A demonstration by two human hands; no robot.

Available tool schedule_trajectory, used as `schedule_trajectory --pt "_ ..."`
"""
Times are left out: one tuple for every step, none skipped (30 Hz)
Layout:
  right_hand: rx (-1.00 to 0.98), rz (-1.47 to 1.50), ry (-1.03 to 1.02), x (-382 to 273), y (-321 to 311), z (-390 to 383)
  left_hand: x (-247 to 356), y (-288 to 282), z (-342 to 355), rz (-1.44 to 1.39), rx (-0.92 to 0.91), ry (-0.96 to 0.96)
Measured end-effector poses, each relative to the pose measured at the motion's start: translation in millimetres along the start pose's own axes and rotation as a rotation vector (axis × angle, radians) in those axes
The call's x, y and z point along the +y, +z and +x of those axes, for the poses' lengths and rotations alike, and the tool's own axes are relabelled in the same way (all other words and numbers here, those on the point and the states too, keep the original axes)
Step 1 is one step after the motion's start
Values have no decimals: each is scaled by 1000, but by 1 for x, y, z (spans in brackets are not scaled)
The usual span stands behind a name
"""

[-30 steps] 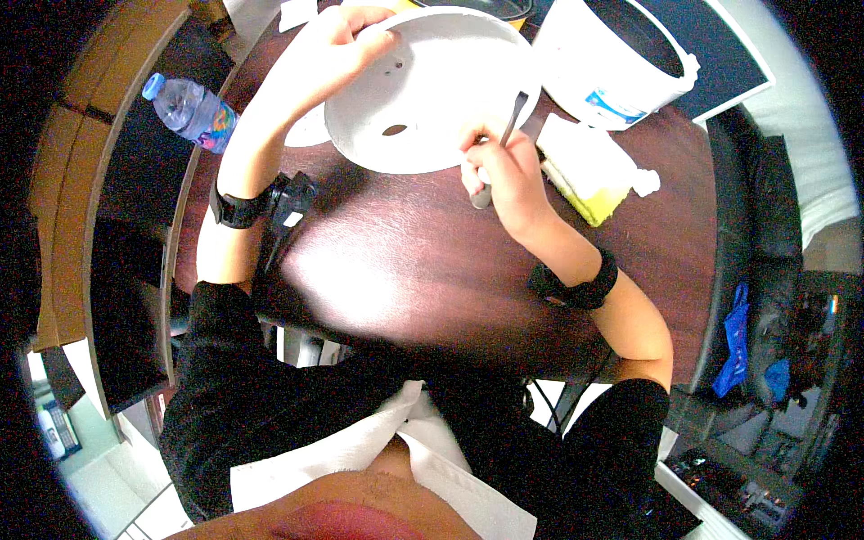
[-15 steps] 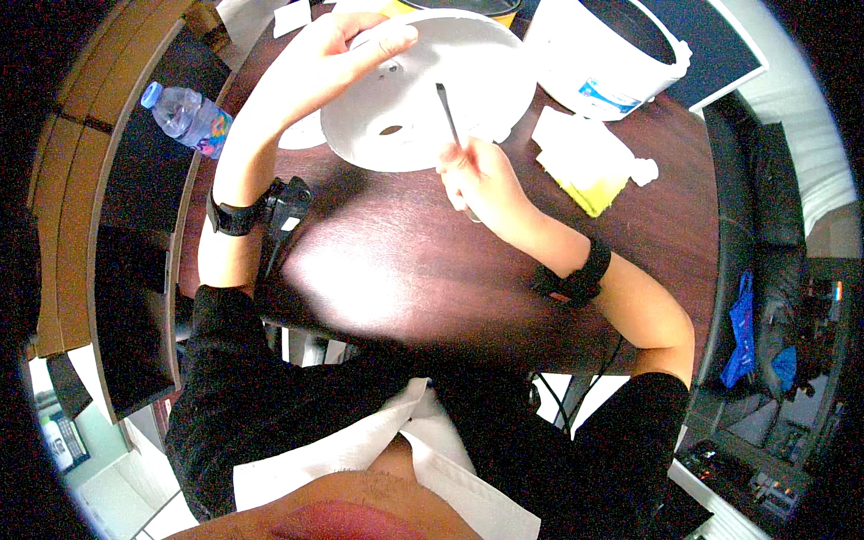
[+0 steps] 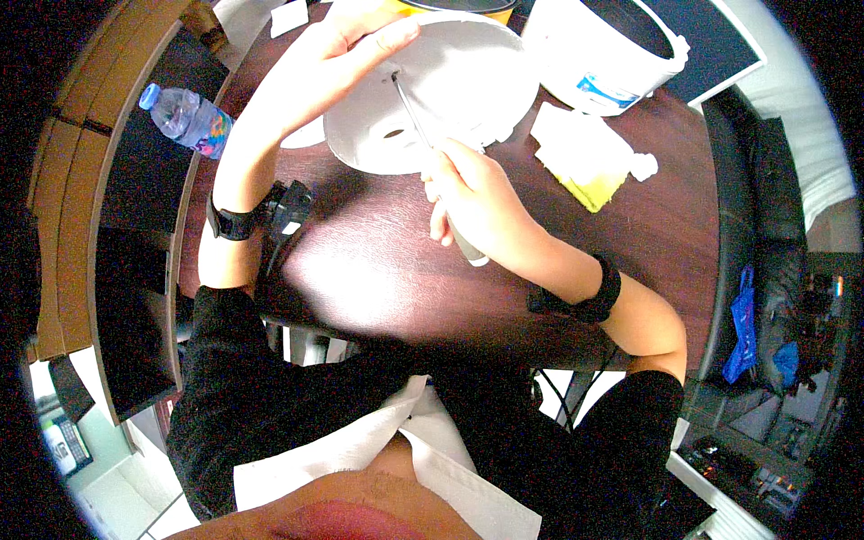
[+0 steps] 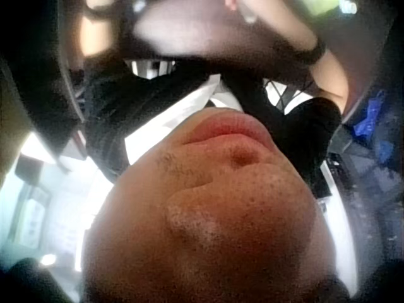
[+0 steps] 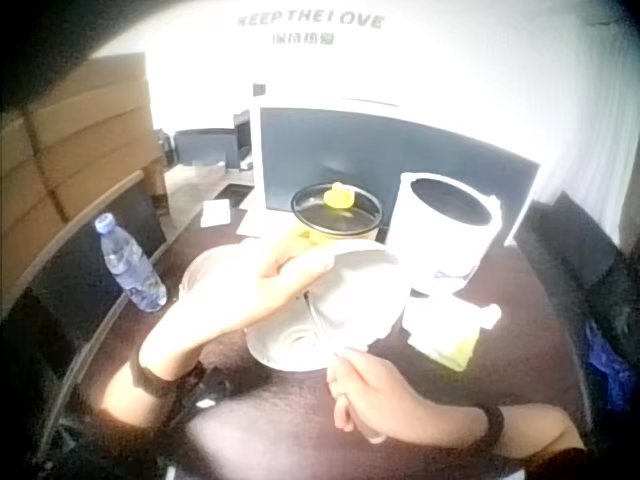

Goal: The person uses a screwdriver to remove screws from a white plastic appliance lid, then wipes the lid and a white power cord with a cloth. The person places the lid and cord on the table after cleaning.

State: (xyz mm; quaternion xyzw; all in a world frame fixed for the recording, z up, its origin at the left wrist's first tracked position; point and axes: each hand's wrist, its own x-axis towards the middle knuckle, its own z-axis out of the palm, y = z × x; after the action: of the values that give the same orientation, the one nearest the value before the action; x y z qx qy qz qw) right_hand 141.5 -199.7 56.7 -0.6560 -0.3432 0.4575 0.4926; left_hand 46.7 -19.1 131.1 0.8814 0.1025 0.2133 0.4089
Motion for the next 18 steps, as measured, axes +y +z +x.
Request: schedule_trajectory --pt "-1 10 8 -1 0 -2 1 0 0 19 -12 -37" --pt "-2 20 16 -1 0 -3 1 1 0 2 8 3" --pt "2 7 -3 -2 0 -6 0 3 -1 -16 28 44" --pt "5 -8 -22 -4 0 -9 -1 5 -2 -34 48 85" --pt "9 -23 -41 -5 1 -11 -8 8 -2 -15 47 107" --pt "11 -46 -43 -5 2 -11 -19 14 1 5 46 129" --pt "23 -68 -47 -6 2 -12 -22 17 4 22 39 159" --pt "35 -90 -51 -6 1 -13 -23 19 5 32 26 147" --pt "43 -97 -66 -6 1 -14 -22 19 4 41 13 135" --pt "48 -102 -81 -5 2 -15 -21 19 4 54 0 121" --pt "53 -107 -96 -5 3 -16 -22 20 4 67 8 144" --pt "56 -104 -93 -4 2 -18 -24 21 4 79 15 167" --pt "56 -99 -91 -4 2 -19 -25 21 4 94 23 190" --pt "57 -95 -89 -3 1 -21 -23 21 3 76 5 143" --pt "57 -95 -87 -2 1 -23 -21 20 2 58 -12 96" --pt "56 -97 -83 1 0 -24 -20 20 1 37 -29 47" --pt "55 -100 -79 3 -1 -26 -19 21 1 46 -19 55" --pt "64 -99 -79 4 -1 -27 -19 22 0 54 -9 63"
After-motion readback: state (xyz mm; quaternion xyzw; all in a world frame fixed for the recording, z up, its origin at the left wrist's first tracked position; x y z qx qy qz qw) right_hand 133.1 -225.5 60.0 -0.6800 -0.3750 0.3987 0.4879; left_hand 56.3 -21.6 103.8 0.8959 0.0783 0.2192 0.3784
